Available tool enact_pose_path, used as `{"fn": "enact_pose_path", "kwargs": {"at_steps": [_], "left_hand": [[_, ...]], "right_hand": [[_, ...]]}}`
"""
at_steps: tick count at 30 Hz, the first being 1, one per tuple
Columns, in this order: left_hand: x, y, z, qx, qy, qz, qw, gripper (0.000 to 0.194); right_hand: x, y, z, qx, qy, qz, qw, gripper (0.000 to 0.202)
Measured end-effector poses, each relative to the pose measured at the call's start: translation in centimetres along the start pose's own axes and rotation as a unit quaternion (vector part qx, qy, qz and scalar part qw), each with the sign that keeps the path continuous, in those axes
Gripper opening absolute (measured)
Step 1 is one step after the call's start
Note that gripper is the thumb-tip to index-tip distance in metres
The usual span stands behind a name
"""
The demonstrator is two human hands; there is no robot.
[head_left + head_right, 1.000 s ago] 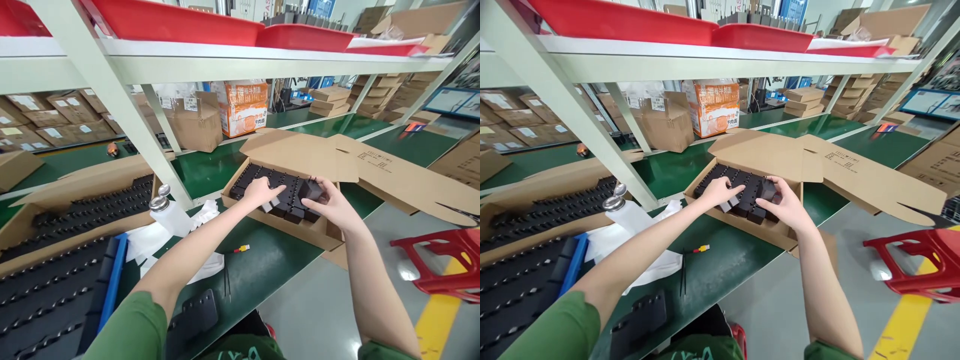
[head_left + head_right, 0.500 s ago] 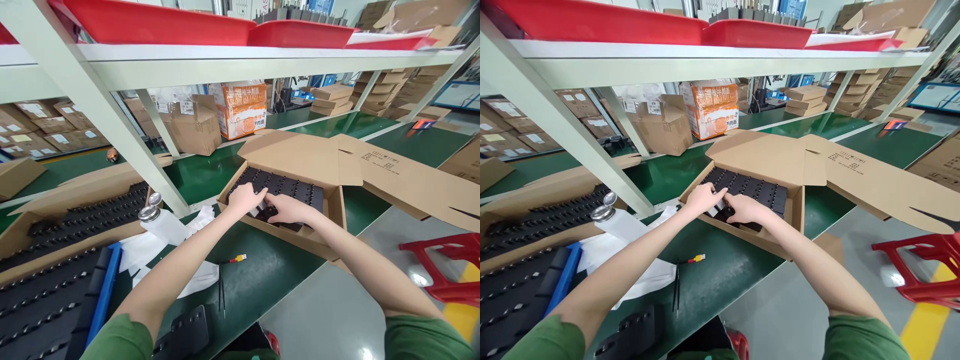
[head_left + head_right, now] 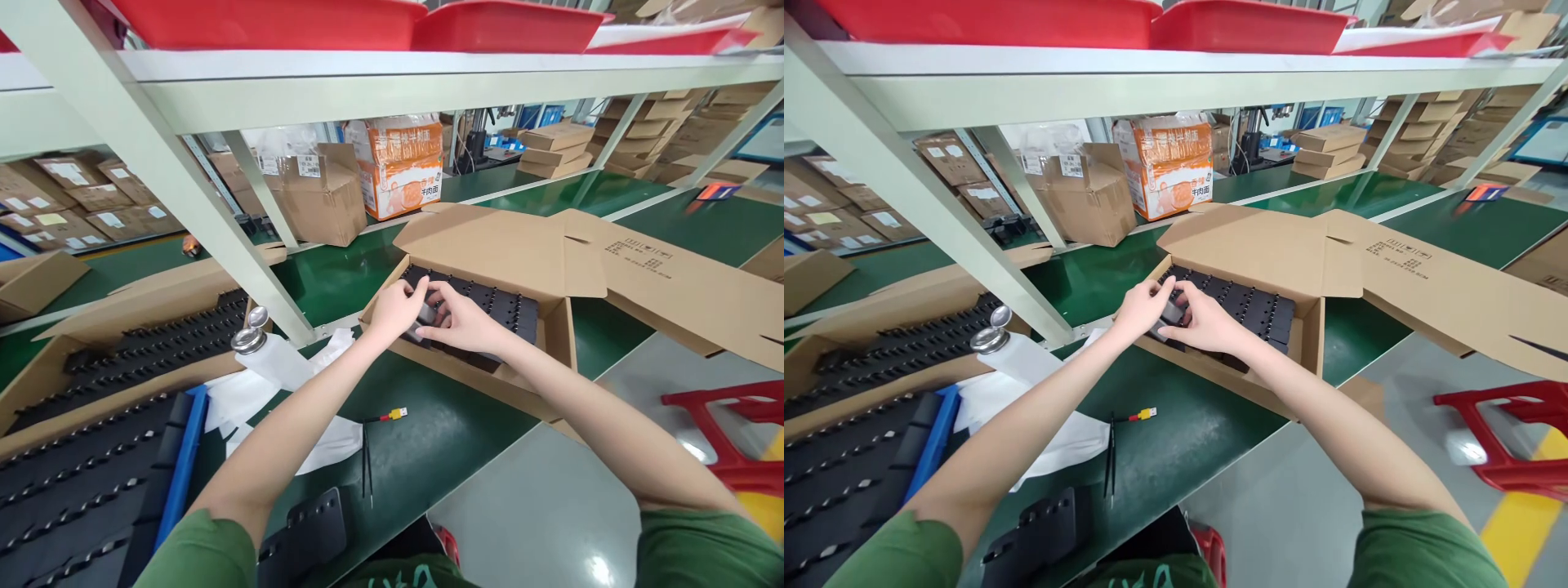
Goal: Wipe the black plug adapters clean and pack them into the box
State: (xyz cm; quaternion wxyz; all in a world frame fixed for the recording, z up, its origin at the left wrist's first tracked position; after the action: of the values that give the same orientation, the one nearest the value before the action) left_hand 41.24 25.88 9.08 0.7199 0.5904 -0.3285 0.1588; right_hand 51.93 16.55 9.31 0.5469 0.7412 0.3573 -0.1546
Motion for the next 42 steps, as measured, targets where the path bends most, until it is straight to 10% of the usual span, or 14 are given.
{"fn": "enact_pose_path", "kwargs": {"at_steps": [7, 14, 23, 27, 34, 42], "left_hand": [[3.7, -4.4, 3.2, -0.088, -0.051, 0.030, 0.994, 0.064], [4.5, -6.1, 3.6, -0.082, -0.040, -0.041, 0.995, 0.072], [3.2, -9.0, 3.8, -0.087, -0.024, -0.134, 0.987, 0.040], [3.0, -6.9, 3.1, -0.135, -0.075, -0.134, 0.979, 0.034], [-1.3, 1.9, 1.1, -0.116, -0.132, -0.156, 0.972, 0.024], [-4.5, 4.9, 2.5, -0.119, -0.166, -0.164, 0.965, 0.009]], "right_hand": [[0.2, 3.1, 3.0, -0.045, -0.053, 0.029, 0.997, 0.064], [2.0, 4.6, 7.6, -0.081, -0.138, 0.030, 0.987, 0.028], [2.7, 1.3, 9.0, -0.117, -0.148, 0.085, 0.978, 0.029], [2.6, 0.2, 8.2, -0.127, -0.151, 0.087, 0.977, 0.015], [2.5, -0.8, 7.5, -0.135, -0.128, 0.079, 0.979, 0.017], [0.1, -0.2, 7.3, -0.089, -0.107, 0.148, 0.979, 0.026]]}}
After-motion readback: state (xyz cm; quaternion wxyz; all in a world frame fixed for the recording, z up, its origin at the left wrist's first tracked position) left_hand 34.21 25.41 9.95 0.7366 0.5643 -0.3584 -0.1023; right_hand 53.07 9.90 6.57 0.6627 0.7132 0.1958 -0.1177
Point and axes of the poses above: each hand's wrist, its own z-axis away from the middle knuckle, its own y-axis out of the back of the hand, x = y × z, the point moved 6 cm from there along -z, towards the middle knuckle, and after that the axes turned 15 degrees about y, right-handed, at the moved point
